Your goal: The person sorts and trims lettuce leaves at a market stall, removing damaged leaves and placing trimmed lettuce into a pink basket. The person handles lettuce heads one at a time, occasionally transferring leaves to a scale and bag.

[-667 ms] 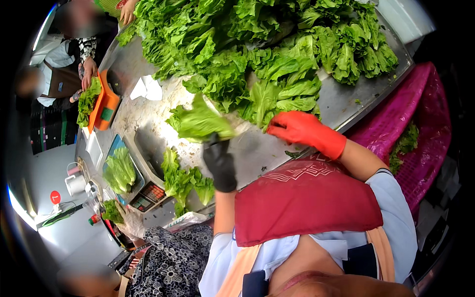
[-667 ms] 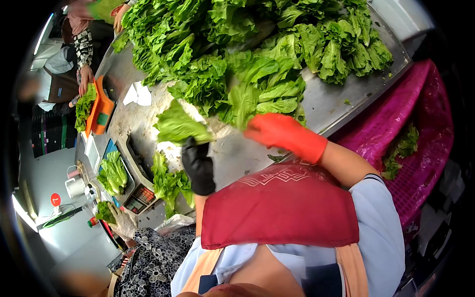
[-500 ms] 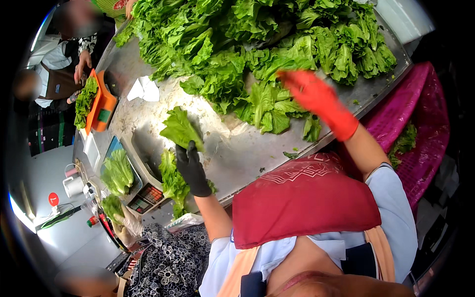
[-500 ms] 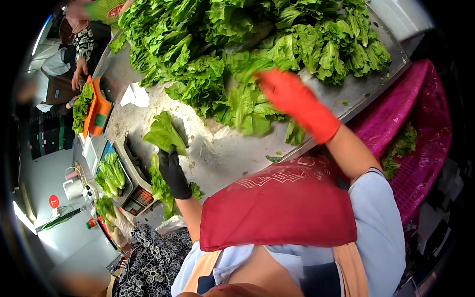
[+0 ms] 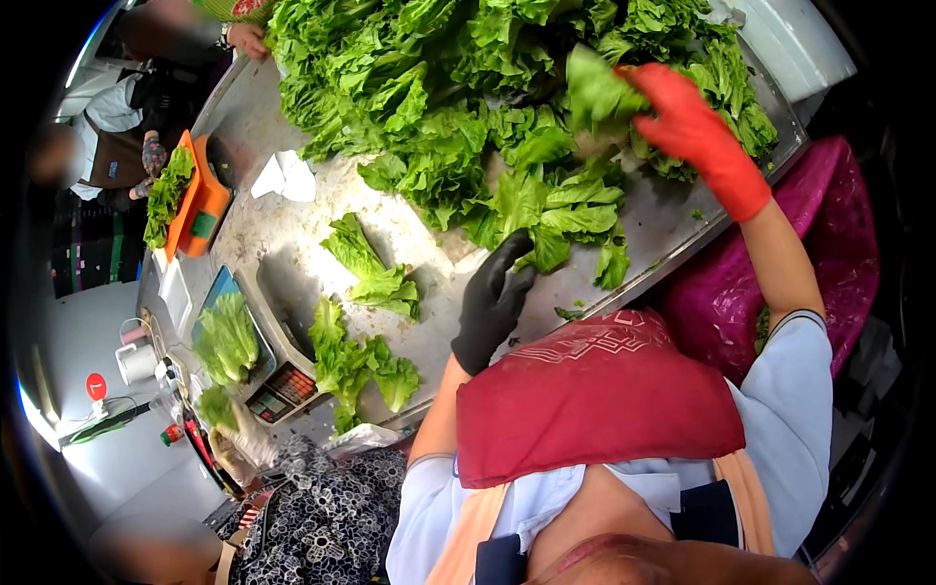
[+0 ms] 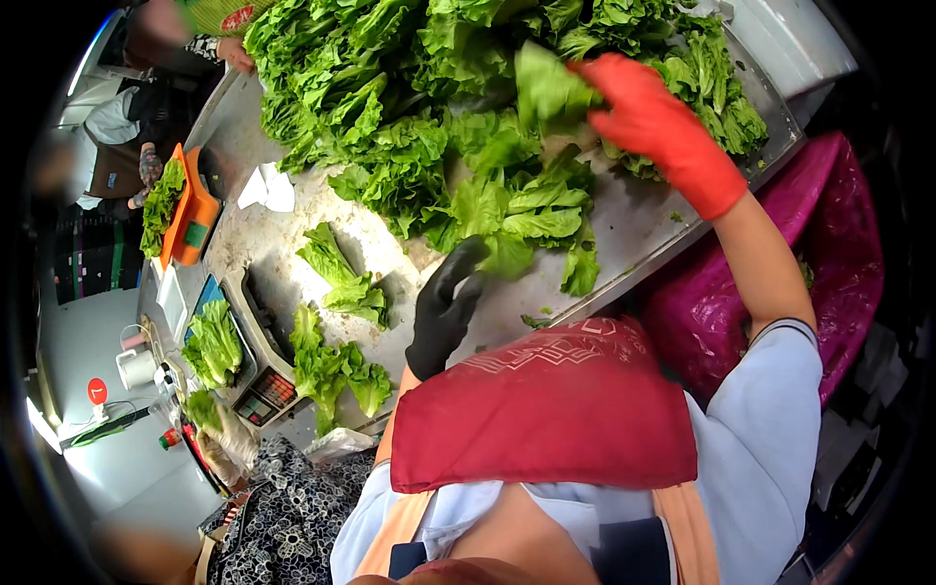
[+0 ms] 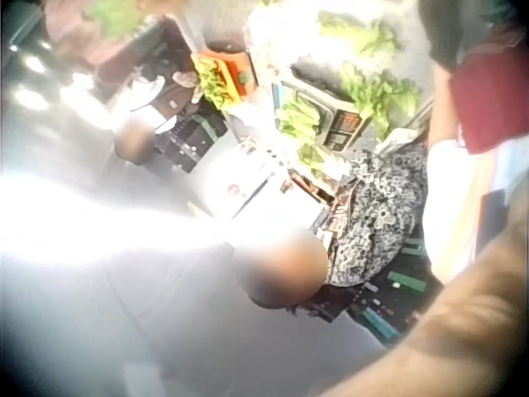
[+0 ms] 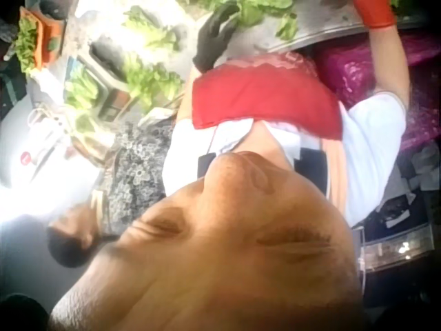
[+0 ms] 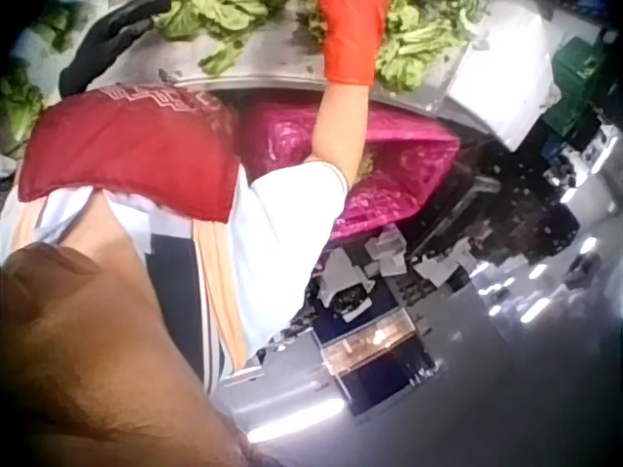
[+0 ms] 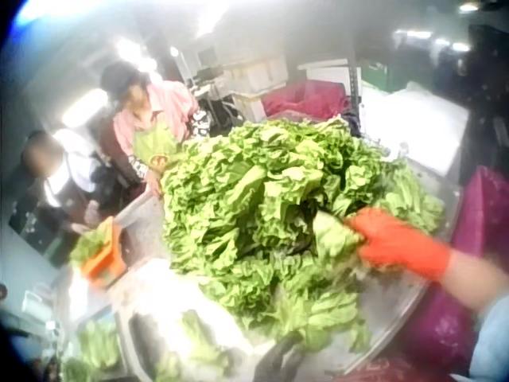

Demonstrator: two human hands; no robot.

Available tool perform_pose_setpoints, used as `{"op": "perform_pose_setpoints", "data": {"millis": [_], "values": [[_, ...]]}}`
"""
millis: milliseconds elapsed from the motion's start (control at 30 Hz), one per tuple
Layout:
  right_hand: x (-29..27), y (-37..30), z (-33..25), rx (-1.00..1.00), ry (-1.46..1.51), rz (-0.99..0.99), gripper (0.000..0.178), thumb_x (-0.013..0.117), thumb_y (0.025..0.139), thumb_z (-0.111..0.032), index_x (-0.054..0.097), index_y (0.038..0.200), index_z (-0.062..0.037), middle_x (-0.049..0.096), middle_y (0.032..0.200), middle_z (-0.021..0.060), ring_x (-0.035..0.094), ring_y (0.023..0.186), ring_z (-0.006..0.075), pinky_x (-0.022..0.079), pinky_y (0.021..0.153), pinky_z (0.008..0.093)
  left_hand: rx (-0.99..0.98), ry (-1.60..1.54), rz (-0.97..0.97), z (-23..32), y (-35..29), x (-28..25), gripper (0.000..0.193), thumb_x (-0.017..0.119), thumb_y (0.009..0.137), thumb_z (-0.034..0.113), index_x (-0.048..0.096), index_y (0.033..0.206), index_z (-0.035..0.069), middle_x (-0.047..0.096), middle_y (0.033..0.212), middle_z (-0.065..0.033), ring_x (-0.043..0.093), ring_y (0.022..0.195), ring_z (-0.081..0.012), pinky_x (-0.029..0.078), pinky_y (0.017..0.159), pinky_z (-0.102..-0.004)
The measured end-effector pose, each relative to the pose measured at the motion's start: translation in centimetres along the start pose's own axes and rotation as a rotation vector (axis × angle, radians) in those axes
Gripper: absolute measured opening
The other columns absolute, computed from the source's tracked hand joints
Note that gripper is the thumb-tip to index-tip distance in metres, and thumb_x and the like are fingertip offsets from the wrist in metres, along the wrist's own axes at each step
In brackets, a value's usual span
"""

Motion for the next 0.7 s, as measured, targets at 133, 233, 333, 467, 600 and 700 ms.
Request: {"op": "perform_pose_setpoints", "data": {"millis": [133,233,333,467,600,700], "values": [[2.4,-2.6,-1.8,0.503,0.963,-0.200,0.066,0.065,0.079,-0.007,0.034,0.137,-0.0027,0.057,0.113,0.0134,0.062,0.090,0.0226,0.052,0.067,0.0306,0.006,-0.277,-0.133,0.1,1.7,3.5,0.049,0.056,0.089,0.012,0.041,0.134,0.001,0.054,0.127,-0.0119,0.053,0.115,-0.0228,0.040,0.099,-0.0335],[7.5,-5.5,-6.6,0.589,1.054,-0.442,0.069,0.073,0.075,-0.005,0.040,0.136,-0.0063,0.057,0.109,0.0080,0.060,0.078,0.0142,0.051,0.061,0.0245,-0.186,-0.770,-0.164,-1.3,2.8,5.4,0.052,0.055,0.087,0.004,0.035,0.135,0.000,0.052,0.128,-0.0140,0.053,0.116,-0.0249,0.041,0.099,-0.0368],[10.3,-6.7,-8.6,0.473,1.091,-0.285,0.065,0.072,0.075,0.000,0.045,0.134,-0.0090,0.055,0.108,0.0047,0.057,0.080,0.0095,0.048,0.069,0.0209,-0.277,-0.956,-0.127,-4.7,2.5,4.9,0.051,0.048,0.082,-0.010,0.038,0.130,0.000,0.053,0.125,-0.0168,0.054,0.114,-0.0260,0.044,0.097,-0.0396],[11.3,-8.0,-9.8,0.530,1.255,-0.143,0.053,0.070,0.078,-0.001,0.048,0.126,-0.0028,0.057,0.113,0.0060,0.055,0.075,0.0072,0.049,0.063,0.0219,-0.109,-0.644,-0.038,-8.3,1.9,2.7,0.050,0.045,0.075,-0.019,0.048,0.122,-0.001,0.056,0.118,-0.0162,0.058,0.107,-0.0257,0.048,0.091,-0.0377],[11.1,-8.6,-10.2,0.375,1.228,-0.034,0.031,0.066,0.082,0.001,0.055,0.110,0.0021,0.058,0.121,0.0093,0.058,0.077,0.0077,0.050,0.063,0.0231,0.106,-0.090,0.012,-2.5,2.0,1.8,0.041,0.047,0.079,-0.016,0.053,0.117,-0.002,0.057,0.116,-0.0145,0.060,0.102,-0.0241,0.048,0.086,-0.0340],[9.2,-8.4,-10.4,0.092,0.829,0.200,0.020,0.062,0.085,-0.002,0.057,0.103,0.0026,0.059,0.118,0.0087,0.060,0.078,0.0091,0.050,0.063,0.0227,0.483,0.409,0.091,2.9,1.0,2.4,0.035,0.050,0.079,-0.007,0.058,0.112,0.000,0.060,0.113,-0.0147,0.060,0.101,-0.0251,0.047,0.086,-0.0347]]}}
Point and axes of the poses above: each hand's wrist, its own y-axis towards the middle knuckle, its own x-axis out of the palm, z = x × y, the point moved 9 cm from there along y, towards the middle knuckle
